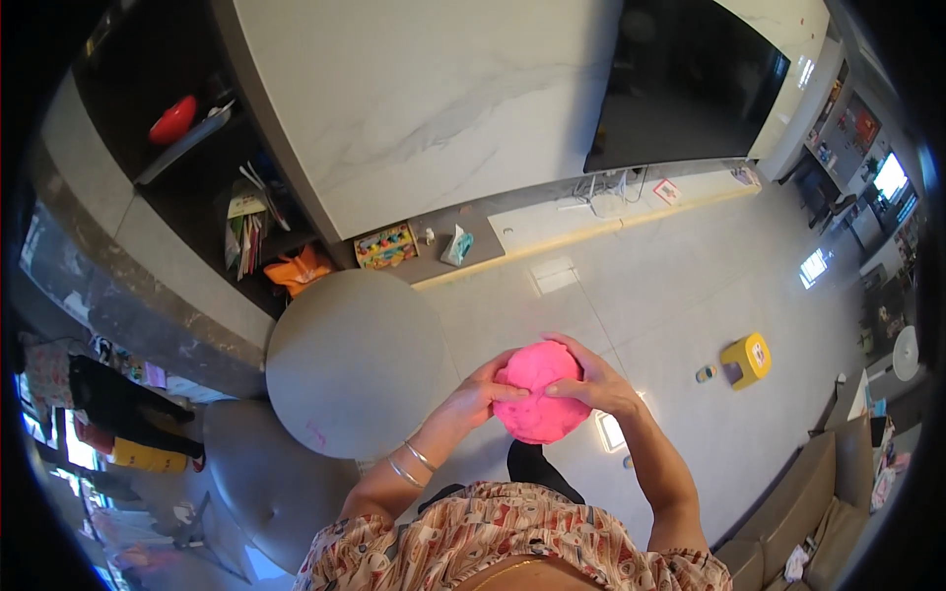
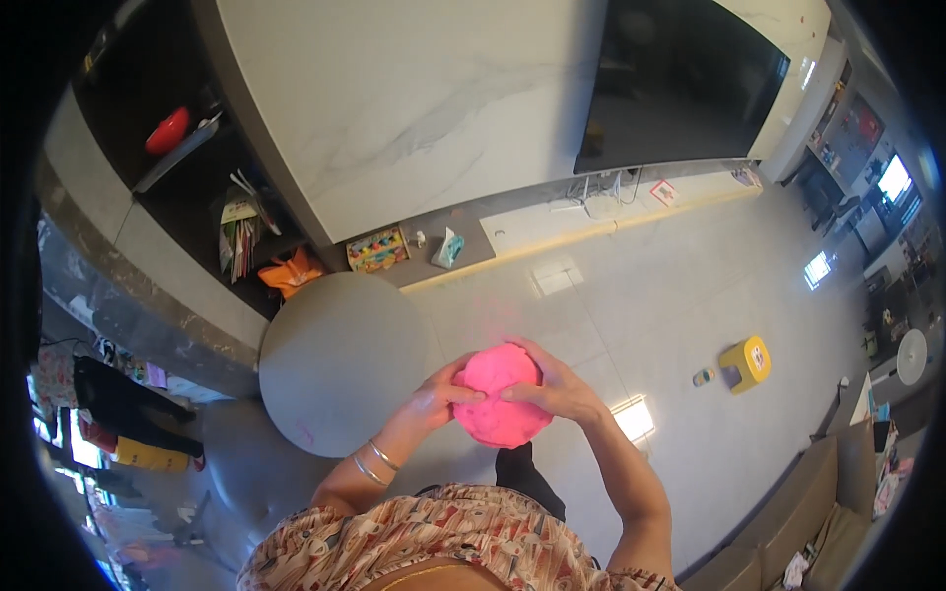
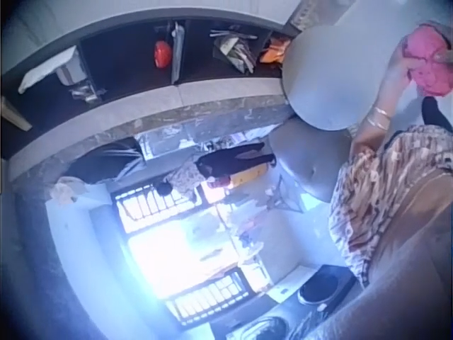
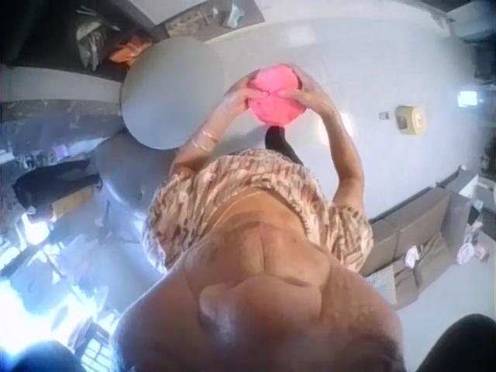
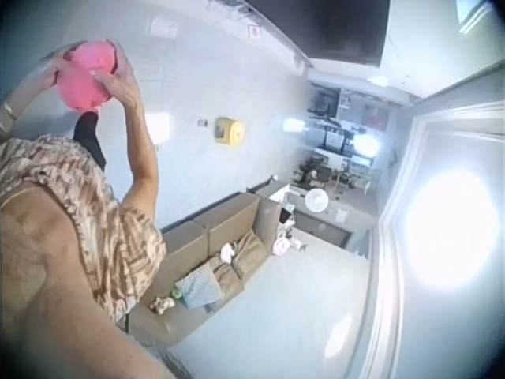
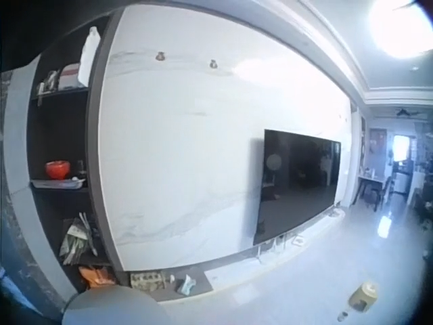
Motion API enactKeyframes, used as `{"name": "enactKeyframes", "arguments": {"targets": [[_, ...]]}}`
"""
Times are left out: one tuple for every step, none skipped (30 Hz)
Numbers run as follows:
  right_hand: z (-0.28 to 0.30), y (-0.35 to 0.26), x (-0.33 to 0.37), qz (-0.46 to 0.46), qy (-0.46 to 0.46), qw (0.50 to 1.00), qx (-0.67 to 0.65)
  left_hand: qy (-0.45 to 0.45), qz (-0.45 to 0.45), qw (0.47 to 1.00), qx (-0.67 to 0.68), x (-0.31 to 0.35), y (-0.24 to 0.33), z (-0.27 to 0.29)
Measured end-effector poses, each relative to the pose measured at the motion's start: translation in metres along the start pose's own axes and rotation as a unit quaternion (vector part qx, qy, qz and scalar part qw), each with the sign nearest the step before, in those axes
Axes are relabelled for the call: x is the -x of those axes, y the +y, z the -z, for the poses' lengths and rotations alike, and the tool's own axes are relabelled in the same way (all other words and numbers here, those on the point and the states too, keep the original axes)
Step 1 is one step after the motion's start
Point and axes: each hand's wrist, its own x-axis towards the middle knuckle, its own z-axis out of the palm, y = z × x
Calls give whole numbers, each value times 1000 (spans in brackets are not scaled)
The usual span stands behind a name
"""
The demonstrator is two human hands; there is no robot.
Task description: The person folds a cloth and wipes down the surface of a marble wall across different sections with it.
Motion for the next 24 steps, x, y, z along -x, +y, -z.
{"name": "enactKeyframes", "arguments": {"targets": [[12,-8,-18,-42,-47,995,80,4,-7,1000,1,-17,11,2],[19,-8,-38,-33,-22,999,30,37,-28,999,21,-34,25,6],[28,-5,-49,-34,-29,998,32,69,-47,996,42,-46,32,2],[41,2,-72,-30,3,1000,0,69,-58,995,41,-67,39,4],[53,5,-93,-26,34,999,-33,118,-76,989,32,-89,43,9],[61,3,-114,-20,27,999,-32,169,-91,981,24,-105,51,10],[68,-1,-133,17,21,999,-22,171,-99,980,22,-121,61,10],[77,-6,-152,54,16,998,-12,185,-139,973,-11,-139,72,11],[83,-12,-171,56,12,998,-13,200,-174,963,-44,-151,85,12],[91,-23,-192,106,11,994,20,203,-178,962,-45,-161,102,10],[97,-33,-213,154,12,987,53,221,-218,947,-75,-170,123,9],[98,-50,-232,152,0,985,79,241,-261,929,-103,-178,145,9],[105,-64,-251,156,0,984,83,239,-265,929,-102,-191,167,5],[111,-78,-270,205,19,971,123,234,-287,919,-134,-203,190,2],[117,-90,-289,252,40,953,162,228,-307,909,-166,-218,213,0],[121,-106,-308,255,38,953,162,224,-342,895,-181,-230,237,-2],[124,-124,-326,299,52,940,155,218,-374,880,-195,-242,261,-4],[129,-141,-341,340,72,926,151,222,-394,859,-239,-252,286,-12],[128,-158,-358,366,89,912,161,234,-415,832,-285,-255,312,-17],[127,-173,-372,389,109,898,172,228,-441,805,-325,-259,336,-21],[129,-185,-389,386,114,899,171,218,-464,778,-363,-266,360,-25],[136,-197,-408,418,136,881,175,213,-491,756,-378,-277,381,-29],[142,-211,-425,449,159,861,180,207,-517,731,-393,-288,400,-34],[148,-226,-439,449,161,860,182,203,-518,733,-392,-300,421,-37]]}}
